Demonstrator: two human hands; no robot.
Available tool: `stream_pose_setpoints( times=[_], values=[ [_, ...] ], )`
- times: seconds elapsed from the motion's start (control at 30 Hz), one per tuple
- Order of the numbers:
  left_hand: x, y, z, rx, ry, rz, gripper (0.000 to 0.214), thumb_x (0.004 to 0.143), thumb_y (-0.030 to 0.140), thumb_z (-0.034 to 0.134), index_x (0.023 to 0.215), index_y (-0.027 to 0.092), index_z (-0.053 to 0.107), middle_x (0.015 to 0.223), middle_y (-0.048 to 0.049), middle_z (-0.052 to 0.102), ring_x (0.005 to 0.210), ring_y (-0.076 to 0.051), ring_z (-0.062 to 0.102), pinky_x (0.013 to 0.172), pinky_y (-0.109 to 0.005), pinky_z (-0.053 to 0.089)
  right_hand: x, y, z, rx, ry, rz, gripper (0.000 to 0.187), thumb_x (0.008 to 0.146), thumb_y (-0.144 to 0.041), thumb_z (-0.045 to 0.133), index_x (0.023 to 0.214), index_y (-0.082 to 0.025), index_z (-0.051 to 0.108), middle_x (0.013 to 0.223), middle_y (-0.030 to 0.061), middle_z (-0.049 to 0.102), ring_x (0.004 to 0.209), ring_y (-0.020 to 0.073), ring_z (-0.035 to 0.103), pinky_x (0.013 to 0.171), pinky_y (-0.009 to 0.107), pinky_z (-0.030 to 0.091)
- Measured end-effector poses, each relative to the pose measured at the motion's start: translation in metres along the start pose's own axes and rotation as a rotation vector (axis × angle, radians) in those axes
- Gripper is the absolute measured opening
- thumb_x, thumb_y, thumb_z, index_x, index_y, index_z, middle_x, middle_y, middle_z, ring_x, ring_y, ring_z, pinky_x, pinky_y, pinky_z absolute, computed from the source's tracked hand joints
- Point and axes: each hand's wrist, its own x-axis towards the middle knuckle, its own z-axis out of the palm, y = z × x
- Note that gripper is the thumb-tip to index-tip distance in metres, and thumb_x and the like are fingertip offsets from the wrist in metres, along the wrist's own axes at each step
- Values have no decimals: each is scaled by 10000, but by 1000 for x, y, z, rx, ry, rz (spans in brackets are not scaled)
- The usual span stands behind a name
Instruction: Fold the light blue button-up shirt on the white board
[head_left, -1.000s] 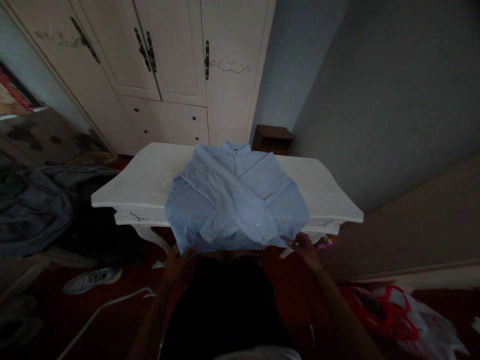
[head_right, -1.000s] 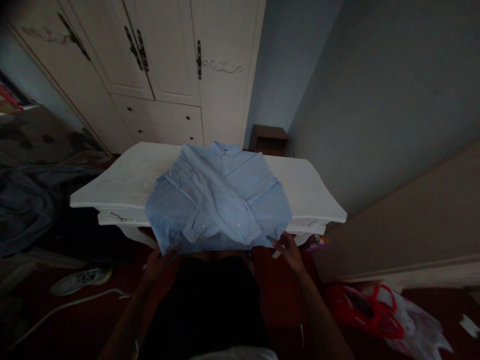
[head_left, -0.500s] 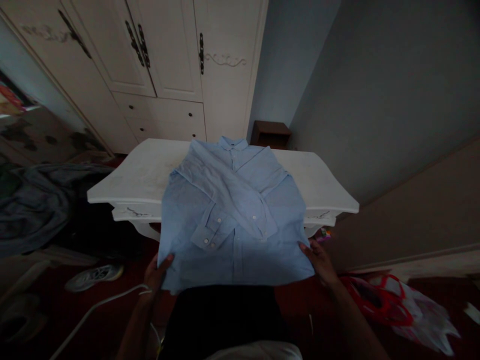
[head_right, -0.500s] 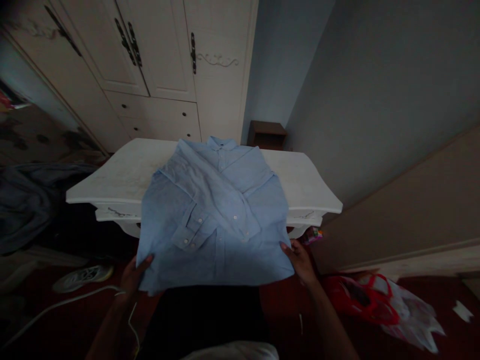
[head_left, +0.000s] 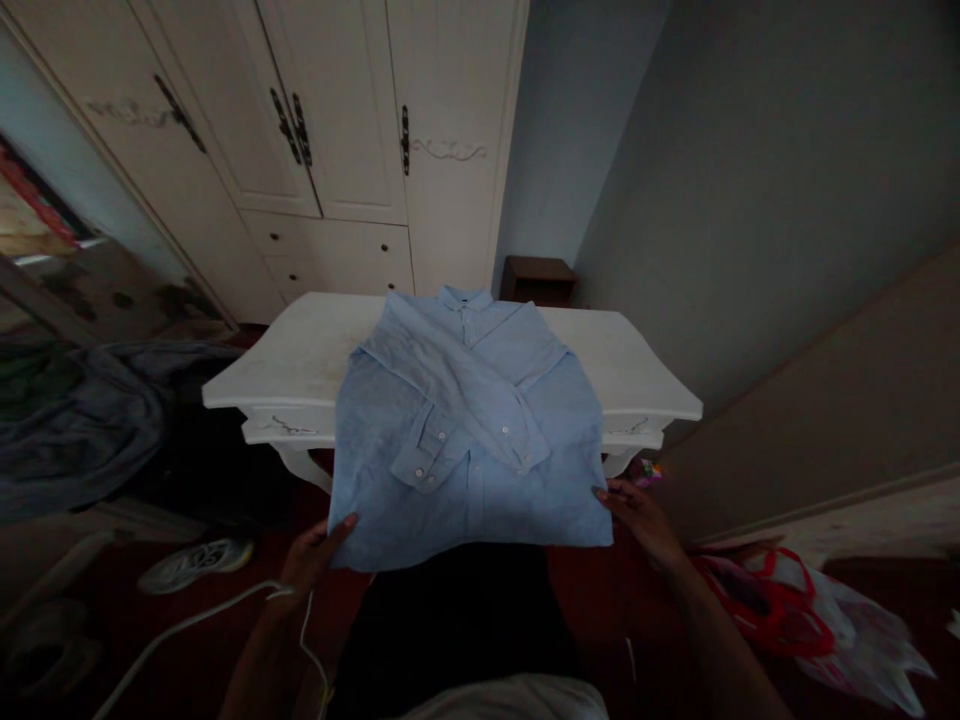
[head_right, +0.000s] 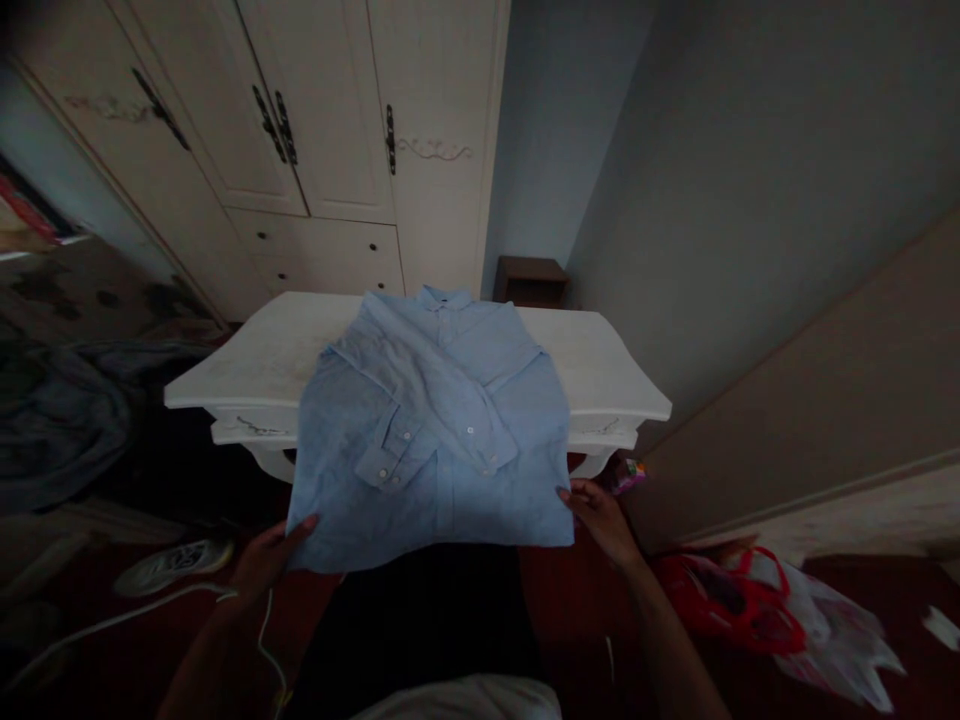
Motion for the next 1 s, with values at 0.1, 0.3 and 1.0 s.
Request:
stream_pose_setpoints(
  times=[0.1,0.3,1.0],
  values=[
    [-3,6,0,52,-77,27,542,503,633,773,809,188,721,770,-57,744,781,-282,699,697,-352,569,3,-8,0,-26,-94,46,442,698,-581,702,909,-201,622,877,59,709,766,225,667,705,349,529],
    [8,7,11,70,-30,252,645,506,690,727,883,172,655,934,-92,728,926,-286,674,825,-369,543,26,-23,5,-163,-131,67,498,642,-577,717,958,-209,609,837,56,712,769,230,683,695,360,522],
    [154,250,92,611,406,652,482,822,322,547,1229,69,503,1285,-207,550,1239,-286,490,1053,-379,370,206,-149,7,-224,22,-305,312,655,-405,690,879,-189,659,776,37,689,674,168,599,615,287,460]
  ],
)
